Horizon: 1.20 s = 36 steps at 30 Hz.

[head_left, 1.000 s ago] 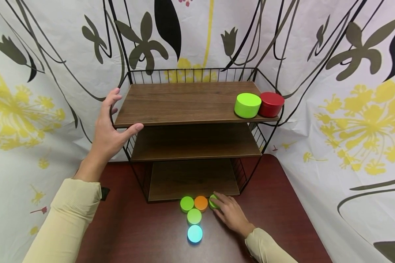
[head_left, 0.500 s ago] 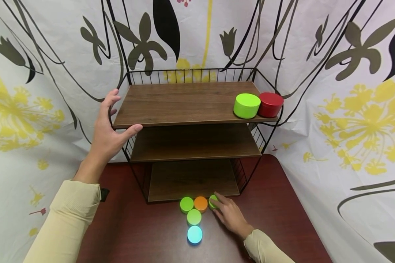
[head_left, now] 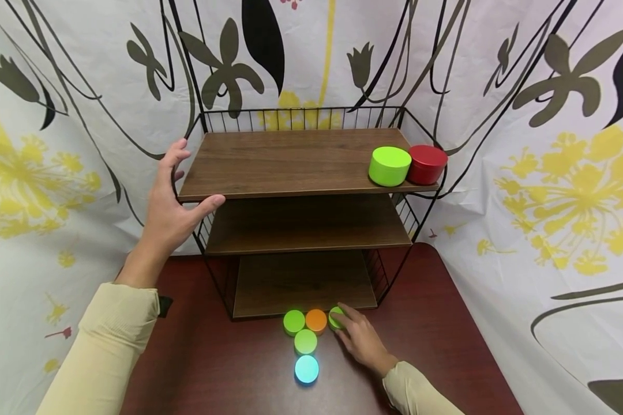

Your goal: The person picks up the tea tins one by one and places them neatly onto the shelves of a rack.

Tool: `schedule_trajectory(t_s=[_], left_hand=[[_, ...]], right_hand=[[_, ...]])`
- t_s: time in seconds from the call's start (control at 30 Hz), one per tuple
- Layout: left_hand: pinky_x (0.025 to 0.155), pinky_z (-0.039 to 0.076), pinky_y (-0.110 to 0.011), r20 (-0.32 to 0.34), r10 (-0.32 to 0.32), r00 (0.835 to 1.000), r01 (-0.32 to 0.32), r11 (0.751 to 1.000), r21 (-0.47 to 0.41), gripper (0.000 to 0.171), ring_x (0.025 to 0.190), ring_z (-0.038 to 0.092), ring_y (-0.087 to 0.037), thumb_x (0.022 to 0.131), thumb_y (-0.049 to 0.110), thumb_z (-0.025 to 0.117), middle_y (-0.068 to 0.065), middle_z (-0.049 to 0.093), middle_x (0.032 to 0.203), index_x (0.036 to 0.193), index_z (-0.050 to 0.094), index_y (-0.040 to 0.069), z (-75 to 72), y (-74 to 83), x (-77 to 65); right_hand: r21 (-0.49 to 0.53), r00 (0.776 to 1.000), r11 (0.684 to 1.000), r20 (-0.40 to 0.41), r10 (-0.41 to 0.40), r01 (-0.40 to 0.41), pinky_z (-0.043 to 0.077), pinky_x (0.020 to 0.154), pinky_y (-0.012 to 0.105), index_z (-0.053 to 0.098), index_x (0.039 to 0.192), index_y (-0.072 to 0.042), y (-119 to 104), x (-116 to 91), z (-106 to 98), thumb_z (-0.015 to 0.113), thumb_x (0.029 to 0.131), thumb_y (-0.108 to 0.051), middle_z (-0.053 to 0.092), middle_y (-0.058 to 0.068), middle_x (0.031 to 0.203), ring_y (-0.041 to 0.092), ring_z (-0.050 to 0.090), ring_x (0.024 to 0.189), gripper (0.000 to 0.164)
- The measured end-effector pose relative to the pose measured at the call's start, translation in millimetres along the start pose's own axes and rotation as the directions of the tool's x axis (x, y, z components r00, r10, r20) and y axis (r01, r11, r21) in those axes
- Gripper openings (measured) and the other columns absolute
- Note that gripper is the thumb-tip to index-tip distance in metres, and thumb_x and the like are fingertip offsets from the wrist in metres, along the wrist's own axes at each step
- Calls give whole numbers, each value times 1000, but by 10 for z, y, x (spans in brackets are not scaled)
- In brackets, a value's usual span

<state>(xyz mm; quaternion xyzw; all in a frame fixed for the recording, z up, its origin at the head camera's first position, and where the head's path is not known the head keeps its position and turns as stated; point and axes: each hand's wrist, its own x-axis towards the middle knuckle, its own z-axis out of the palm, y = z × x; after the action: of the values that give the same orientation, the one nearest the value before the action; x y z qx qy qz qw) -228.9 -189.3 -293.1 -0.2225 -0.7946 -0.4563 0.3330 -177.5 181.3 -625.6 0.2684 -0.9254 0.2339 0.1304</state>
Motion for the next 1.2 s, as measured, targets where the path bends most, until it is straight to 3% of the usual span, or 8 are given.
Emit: schedule_trajectory(t_s=[0.2,0.6,0.8,1.03,1.2], left_hand=[[111,30,-48,-6,-2,1000,2,1000,-6,79,145,31,-21,78,23,84,-10,35,157,139,41,-2,10,-22,3],[111,30,-50,2,-8,1000,8,1000,-12,77,145,30,-24,79,19,83,-14,34,157,138,40,-5,1,94,-2],[111,30,-50,7,-11,1000,11,1000,-2,76,144,31,-19,80,19,82,-16,34,157,137,40,-5,1,119,5],[111,30,-52,11,-9,1000,9,1000,-2,75,145,30,-31,80,17,81,-18,33,156,137,40,-6,-5,127,6],[111,30,-51,14,-12,1000,12,1000,6,75,145,30,-28,80,19,81,-18,33,157,138,40,-6,-10,142,6]], right_hand=[[7,1000,1000,-3,13,-13,49,93,55,69,123,-9,-1,2,8,80,84,-9,56,25,137,39,59,118,41],[13,995,999,90,46,-47,48,97,52,67,128,-13,-42,-1,-99,75,89,-14,55,20,138,35,57,122,39],[7,998,1000,67,-21,21,49,96,51,67,126,-12,-86,24,-184,77,87,-11,56,23,136,37,58,119,40],[-3,992,993,51,-115,115,50,94,51,67,125,-11,-190,64,-306,77,87,-12,57,25,133,36,59,117,40],[-11,989,991,57,-136,137,50,94,50,66,128,-13,-270,91,-401,76,89,-14,57,23,134,35,59,118,40]])
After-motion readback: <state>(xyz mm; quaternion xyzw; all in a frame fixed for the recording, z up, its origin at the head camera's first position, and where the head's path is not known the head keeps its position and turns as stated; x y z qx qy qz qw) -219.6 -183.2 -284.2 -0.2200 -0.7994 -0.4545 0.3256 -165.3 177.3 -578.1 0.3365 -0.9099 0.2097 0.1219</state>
